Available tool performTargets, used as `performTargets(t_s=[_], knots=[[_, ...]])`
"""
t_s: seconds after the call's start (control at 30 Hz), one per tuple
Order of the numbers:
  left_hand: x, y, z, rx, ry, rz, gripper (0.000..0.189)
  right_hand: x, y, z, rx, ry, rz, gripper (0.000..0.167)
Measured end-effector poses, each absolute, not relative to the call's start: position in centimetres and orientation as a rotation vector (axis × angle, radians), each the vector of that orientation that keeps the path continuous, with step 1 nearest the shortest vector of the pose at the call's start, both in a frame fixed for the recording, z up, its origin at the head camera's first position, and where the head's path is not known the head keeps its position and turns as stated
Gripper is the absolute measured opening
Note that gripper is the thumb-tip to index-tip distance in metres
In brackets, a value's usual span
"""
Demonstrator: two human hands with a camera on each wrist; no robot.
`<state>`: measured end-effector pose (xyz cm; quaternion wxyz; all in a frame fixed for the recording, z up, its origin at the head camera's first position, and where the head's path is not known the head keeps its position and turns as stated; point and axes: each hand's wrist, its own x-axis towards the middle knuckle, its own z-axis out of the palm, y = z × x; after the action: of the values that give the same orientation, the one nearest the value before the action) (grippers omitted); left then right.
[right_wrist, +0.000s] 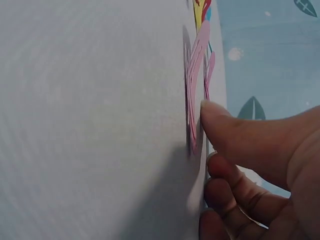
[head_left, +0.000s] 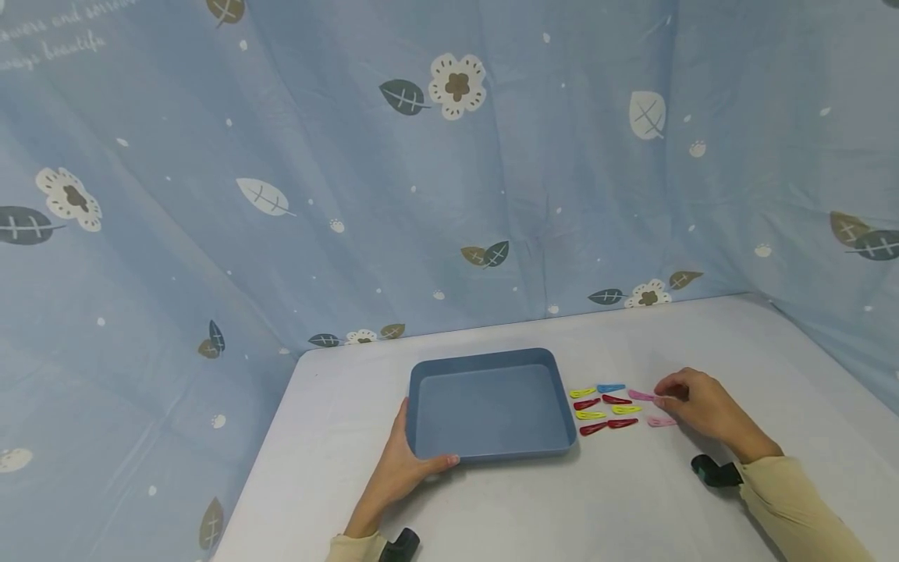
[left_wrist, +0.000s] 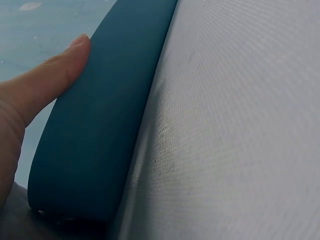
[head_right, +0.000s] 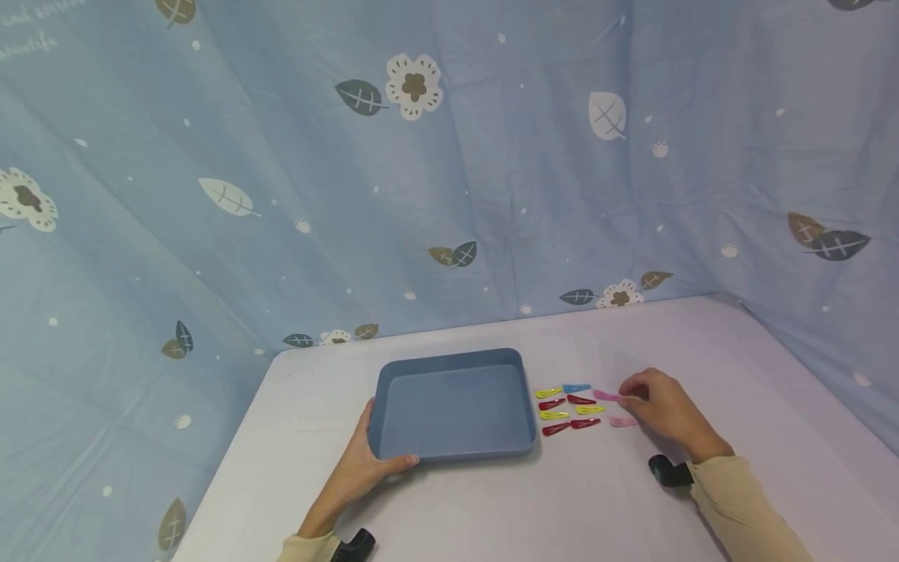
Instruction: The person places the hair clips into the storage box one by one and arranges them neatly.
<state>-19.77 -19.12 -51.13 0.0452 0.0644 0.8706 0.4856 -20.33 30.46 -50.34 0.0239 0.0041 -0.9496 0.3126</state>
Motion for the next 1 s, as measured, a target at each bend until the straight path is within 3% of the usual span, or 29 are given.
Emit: performTargets(t_s=[1.0], knots=[[-19.72, -19.17, -51.18, 0.198, 2.641, 1.468, 0.14, -20.49, 30.46, -50.14, 0.051, -2.96, 0.988, 0.016]])
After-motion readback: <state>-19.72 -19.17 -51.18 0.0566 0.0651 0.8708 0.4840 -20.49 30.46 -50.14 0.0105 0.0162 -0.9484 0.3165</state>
